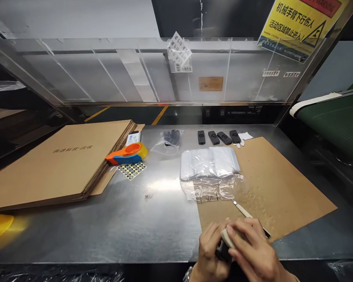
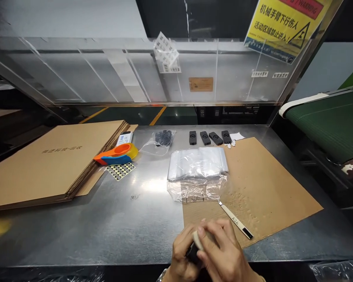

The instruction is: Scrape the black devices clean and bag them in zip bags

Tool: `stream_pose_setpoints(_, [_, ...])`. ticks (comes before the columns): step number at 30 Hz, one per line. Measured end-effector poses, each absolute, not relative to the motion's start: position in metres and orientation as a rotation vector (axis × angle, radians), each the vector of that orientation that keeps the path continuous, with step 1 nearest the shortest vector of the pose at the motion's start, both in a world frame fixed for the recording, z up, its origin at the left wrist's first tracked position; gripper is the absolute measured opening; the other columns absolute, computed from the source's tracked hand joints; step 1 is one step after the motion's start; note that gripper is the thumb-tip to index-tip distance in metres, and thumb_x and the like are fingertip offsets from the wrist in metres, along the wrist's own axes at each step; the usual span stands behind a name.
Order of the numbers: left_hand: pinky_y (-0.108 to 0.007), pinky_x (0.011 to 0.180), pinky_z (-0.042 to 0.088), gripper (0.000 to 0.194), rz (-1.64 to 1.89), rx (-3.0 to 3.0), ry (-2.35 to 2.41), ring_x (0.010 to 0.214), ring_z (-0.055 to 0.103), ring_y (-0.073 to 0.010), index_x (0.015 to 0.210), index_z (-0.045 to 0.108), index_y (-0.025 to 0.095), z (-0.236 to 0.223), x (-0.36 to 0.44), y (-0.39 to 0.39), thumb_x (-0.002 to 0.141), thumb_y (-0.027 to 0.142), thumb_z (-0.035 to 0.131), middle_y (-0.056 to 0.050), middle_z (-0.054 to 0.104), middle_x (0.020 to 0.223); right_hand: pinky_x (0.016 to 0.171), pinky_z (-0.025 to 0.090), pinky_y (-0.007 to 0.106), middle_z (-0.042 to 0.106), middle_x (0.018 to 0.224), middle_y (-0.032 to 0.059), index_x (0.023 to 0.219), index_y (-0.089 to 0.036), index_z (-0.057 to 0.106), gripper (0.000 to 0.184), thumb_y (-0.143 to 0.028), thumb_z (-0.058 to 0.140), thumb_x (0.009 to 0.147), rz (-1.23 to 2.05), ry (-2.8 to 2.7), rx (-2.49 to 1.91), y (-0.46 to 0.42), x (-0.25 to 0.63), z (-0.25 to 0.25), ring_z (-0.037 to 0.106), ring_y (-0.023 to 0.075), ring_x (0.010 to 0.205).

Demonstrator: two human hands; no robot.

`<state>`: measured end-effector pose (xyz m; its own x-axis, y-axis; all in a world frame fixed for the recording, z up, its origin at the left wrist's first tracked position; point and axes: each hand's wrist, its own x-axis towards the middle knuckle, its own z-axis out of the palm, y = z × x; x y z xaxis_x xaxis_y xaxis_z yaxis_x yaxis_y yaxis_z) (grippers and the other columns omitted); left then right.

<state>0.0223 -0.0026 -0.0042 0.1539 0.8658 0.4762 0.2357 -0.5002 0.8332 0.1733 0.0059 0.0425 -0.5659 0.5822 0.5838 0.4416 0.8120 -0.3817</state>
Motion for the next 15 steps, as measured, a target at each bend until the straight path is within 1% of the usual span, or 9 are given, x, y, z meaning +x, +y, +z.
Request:
stream_pose_setpoints(2, [-0.033,0.058,0.041,0.046,1.397,1.808,1.038,0.065,0.053,-0.0208,0.127,0.048,0.019,-0.01,0.023,-0.005,0.082,0.032,0.049,-0.01,0.061,0.075,0.076,0.05,0.036,0.059,0.107,0.0143,0.132,-0.015,0.043,0.047,-0.02,0.049,0.086,0.223,-2.227,-0.683,0.004,0.174,0.041,0.051,0.0225,0.094])
stream_pose_setpoints(3, [-0.033,0.059,0.042,0.047,1.408,1.776,1.011,0.066,0.054,-0.0207,0.127,0.048,0.019,-0.012,0.023,-0.006,0.082,0.031,0.049,-0.01,0.062,0.076,0.076,0.05,0.035,0.059,0.107,0.0139,0.131,-0.015,0.044,0.046,-0.021,0.05,0.086,0.247,-2.203,-0.685,0.004,0.174,0.041,0.052,0.022,0.093])
stream_pose_setpoints(4, [-0.034,0.064,0.045,0.045,1.421,1.72,0.988,0.071,0.056,-0.0214,0.126,0.049,0.021,-0.013,0.024,-0.007,0.082,0.028,0.051,-0.01,0.064,0.082,0.077,0.05,0.035,0.059,0.107,0.0134,0.131,-0.016,0.045,0.045,-0.02,0.05,0.086,0.304,-2.17,-0.727,0.004,0.174,0.042,0.052,0.0217,0.094])
stream_pose_setpoints(6, [-0.038,0.085,0.045,0.049,1.445,1.538,0.931,0.096,0.058,-0.0252,0.127,0.048,0.026,-0.012,0.028,-0.009,0.079,0.021,0.055,-0.012,0.061,0.112,0.08,0.05,0.034,0.058,0.108,0.0113,0.129,-0.019,0.047,0.043,-0.02,0.05,0.086,0.508,-2.074,-0.872,0.005,0.175,0.044,0.054,0.0208,0.096])
stream_pose_setpoints(8, [-0.042,0.103,0.033,0.062,1.432,1.276,0.871,0.122,0.043,-0.029,0.131,0.041,0.029,-0.007,0.032,-0.009,0.074,0.016,0.058,-0.007,0.041,0.139,0.082,0.051,0.031,0.059,0.107,0.0082,0.126,-0.024,0.05,0.039,-0.022,0.049,0.087,0.739,-1.95,-1.003,0.006,0.175,0.042,0.056,0.0192,0.098])
stream_pose_setpoints(10, [-0.043,0.11,0.024,0.072,1.423,0.995,0.749,0.133,0.027,-0.0302,0.134,0.036,0.028,-0.002,0.035,-0.006,0.067,0.015,0.059,-0.003,0.026,0.148,0.084,0.051,0.028,0.059,0.107,0.0064,0.125,-0.027,0.052,0.038,-0.026,0.049,0.088,0.889,-1.835,-1.068,0.004,0.177,0.035,0.058,0.0183,0.099])
stream_pose_setpoints(11, [-0.043,0.111,0.022,0.074,1.421,0.858,0.675,0.135,0.022,-0.0294,0.134,0.037,0.027,0.0,0.036,-0.004,0.064,0.015,0.058,-0.002,0.026,0.148,0.085,0.051,0.028,0.059,0.109,0.0063,0.126,-0.027,0.051,0.038,-0.027,0.049,0.088,0.952,-1.791,-1.096,0.002,0.177,0.03,0.058,0.0183,0.1])
stream_pose_setpoints(13, [-0.044,0.111,0.022,0.072,1.412,0.585,0.554,0.134,0.024,-0.0268,0.131,0.042,0.026,0.003,0.034,0.001,0.061,0.014,0.055,-0.004,0.04,0.141,0.085,0.05,0.029,0.059,0.11,0.0067,0.125,-0.028,0.053,0.036,-0.029,0.048,0.089,1.108,-1.747,-1.138,-0.003,0.181,0.018,0.057,0.0186,0.102])
stream_pose_setpoints(15, [-0.047,0.106,0.029,0.063,1.341,0.315,0.502,0.121,0.045,-0.024,0.129,0.043,0.025,0.007,0.031,0.006,0.068,0.015,0.053,-0.007,0.059,0.119,0.086,0.05,0.031,0.061,0.106,0.0074,0.121,-0.026,0.057,0.034,-0.032,0.045,0.09,1.308,-1.757,-1.136,-0.008,0.187,0.005,0.059,0.0192,0.099])
